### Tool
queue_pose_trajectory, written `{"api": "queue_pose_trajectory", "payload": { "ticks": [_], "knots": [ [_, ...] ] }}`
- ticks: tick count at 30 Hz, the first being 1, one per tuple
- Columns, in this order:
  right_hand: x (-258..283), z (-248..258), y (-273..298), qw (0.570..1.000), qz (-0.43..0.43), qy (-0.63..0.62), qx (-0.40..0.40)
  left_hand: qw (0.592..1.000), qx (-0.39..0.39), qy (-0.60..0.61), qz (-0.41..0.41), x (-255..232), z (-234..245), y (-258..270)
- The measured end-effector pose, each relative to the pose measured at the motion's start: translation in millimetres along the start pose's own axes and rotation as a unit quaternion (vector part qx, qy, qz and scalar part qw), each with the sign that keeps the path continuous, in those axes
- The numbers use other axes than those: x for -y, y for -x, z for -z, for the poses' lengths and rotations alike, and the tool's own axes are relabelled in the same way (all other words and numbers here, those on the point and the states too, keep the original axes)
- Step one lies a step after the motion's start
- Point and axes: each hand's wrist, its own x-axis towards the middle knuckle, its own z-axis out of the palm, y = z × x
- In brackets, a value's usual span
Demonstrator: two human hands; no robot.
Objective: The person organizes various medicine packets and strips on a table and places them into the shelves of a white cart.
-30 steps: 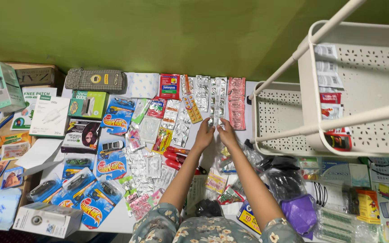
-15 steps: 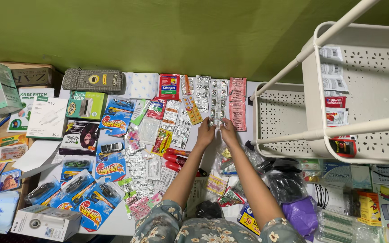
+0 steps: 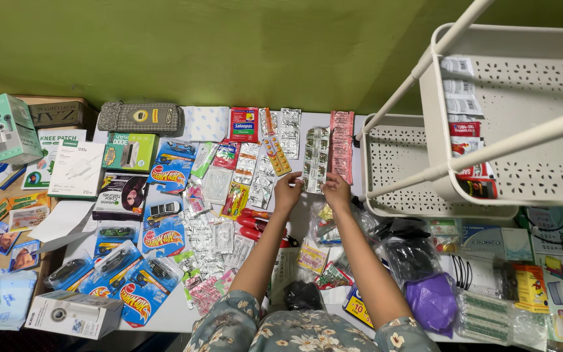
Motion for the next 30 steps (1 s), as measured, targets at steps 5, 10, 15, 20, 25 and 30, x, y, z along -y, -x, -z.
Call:
{"api": "queue_pose_trajectory", "payload": {
  "ticks": [5,10,15,20,25,30],
  "knots": [
    [7,6,15,0.999,0.020,-0.042,0.008,0.999,0.020,0.049,0.000,-12,11,23],
    [14,16,37,0.998,0.007,-0.057,0.017,0.995,0.034,0.094,-0.015,-30,23,50],
    [25,29,70,0.996,0.021,-0.084,0.024,0.993,0.034,0.102,-0.043,-51,36,84],
    [47,43,105,0.996,0.041,-0.072,0.014,0.988,0.051,0.133,-0.051,-59,42,114],
    [65,54,141,0.995,0.054,-0.081,0.011,0.982,0.067,0.152,-0.089,-58,44,133],
    [77,68,172,0.993,0.090,-0.072,0.008,0.975,0.089,0.183,-0.090,-70,47,155]
  ]
}}
